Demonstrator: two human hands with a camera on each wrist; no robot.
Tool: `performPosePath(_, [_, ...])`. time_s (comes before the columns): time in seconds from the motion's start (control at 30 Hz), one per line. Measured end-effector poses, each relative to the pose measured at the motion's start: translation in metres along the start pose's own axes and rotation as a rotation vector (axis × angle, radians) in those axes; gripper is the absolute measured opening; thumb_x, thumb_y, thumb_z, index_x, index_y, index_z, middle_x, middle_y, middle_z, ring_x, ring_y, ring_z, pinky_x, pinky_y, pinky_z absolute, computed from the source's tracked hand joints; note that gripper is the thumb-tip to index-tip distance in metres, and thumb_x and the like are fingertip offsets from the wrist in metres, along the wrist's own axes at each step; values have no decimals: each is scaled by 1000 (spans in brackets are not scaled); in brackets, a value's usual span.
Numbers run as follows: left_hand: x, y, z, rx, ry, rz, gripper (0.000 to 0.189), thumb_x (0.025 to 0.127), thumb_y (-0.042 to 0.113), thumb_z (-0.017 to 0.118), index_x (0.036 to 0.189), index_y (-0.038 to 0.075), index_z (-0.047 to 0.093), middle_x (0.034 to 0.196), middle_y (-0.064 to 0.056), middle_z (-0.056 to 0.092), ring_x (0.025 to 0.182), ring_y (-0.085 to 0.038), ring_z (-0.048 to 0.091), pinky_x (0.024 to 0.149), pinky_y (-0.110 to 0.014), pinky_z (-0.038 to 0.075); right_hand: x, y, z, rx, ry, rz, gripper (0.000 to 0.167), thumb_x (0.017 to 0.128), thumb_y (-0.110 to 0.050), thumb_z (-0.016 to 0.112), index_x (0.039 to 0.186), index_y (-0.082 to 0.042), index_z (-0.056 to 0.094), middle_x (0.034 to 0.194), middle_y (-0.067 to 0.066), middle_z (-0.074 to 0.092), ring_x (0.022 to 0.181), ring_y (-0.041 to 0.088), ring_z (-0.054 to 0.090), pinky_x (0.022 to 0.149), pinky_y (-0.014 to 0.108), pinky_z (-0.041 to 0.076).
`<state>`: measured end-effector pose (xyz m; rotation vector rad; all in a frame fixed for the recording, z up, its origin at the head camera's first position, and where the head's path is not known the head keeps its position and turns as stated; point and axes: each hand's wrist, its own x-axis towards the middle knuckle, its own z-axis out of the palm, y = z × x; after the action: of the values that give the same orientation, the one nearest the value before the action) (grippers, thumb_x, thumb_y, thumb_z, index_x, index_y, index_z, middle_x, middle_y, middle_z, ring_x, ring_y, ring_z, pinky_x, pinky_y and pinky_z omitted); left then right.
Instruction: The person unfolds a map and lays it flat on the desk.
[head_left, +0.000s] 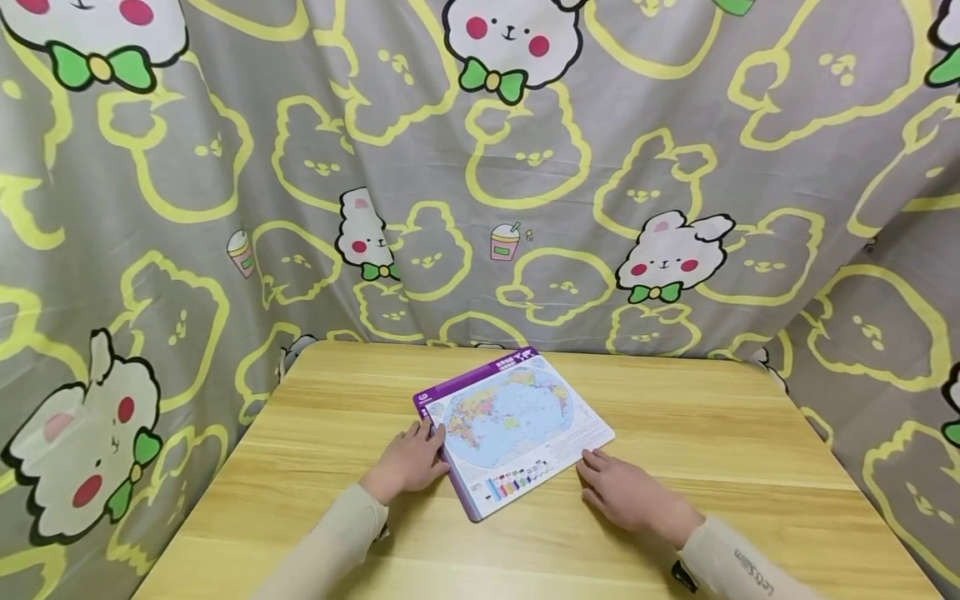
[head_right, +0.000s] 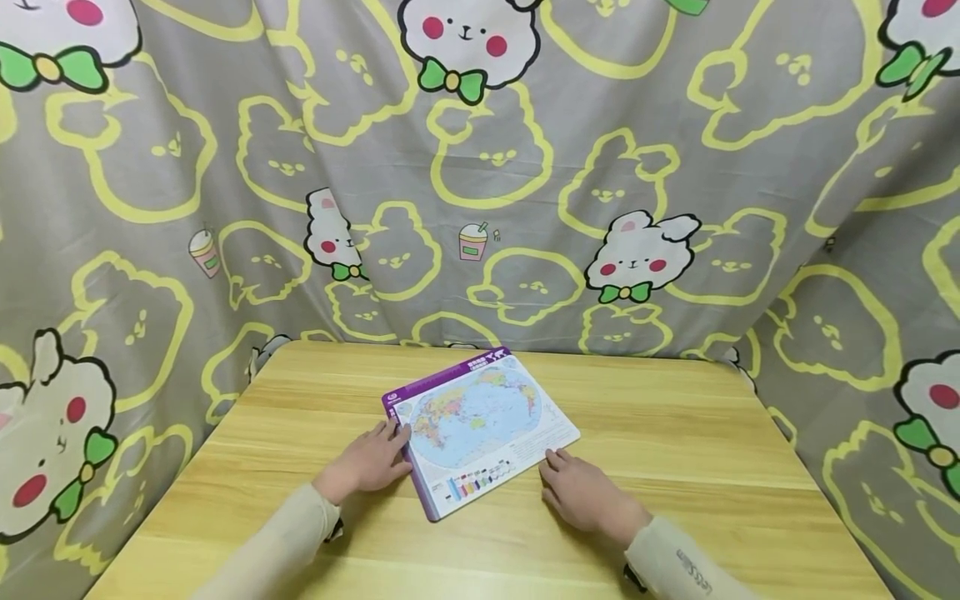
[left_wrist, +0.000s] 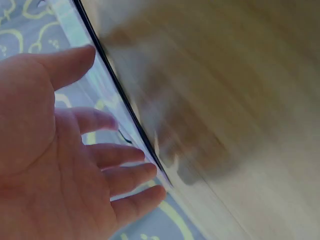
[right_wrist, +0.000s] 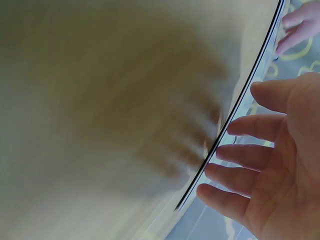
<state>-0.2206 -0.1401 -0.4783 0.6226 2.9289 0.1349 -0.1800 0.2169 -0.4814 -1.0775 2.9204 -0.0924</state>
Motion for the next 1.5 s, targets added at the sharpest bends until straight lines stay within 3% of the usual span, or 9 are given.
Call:
performPosePath(0.37, [22,-30,-9,-18,-44,-8,58,98,32,47,141,-5,37,146,-33,25,134,-46,26,106,-56,28,5,-43,-2,-64,-17,-93,45,96,-27,51,130,2,53,135,23,49,123,37,47,101,47,40])
performPosePath(0.6, [29,-40,-10,-42,-72,12,57,98,30,47,140,-7,37,145,-33,27,134,-46,26,109,-51,26,15,-67,-1,-118,-41,-146,46,97,-31,49,132,-2,53,137,19,49,125,33,47,102,42,40])
performPosePath(0.83, [30,-41,-13,-51,-89,9,56,98,29,49,140,-7,37,146,-31,28,135,-43,26,110,-48,25,21,-78,2,-139,-69,-173,46,98,-33,49,132,-2,54,137,17,49,126,32,46,102,39,41])
performPosePath(1.2, [32,-35,-7,45,-43,52,55,95,31,53,135,-6,46,141,-29,37,131,-42,34,106,-50,33,20,-74,4,-52,-105,-89,49,97,-33,50,131,2,53,136,20,49,127,33,45,103,40,40])
performPosePath(1.5, [26,-27,-5,73,-20,37,54,95,33,53,134,-5,47,139,-31,39,129,-43,38,103,-50,37,18,-67,2,3,-115,-59,49,98,-33,49,131,3,53,136,20,49,127,34,44,103,42,39])
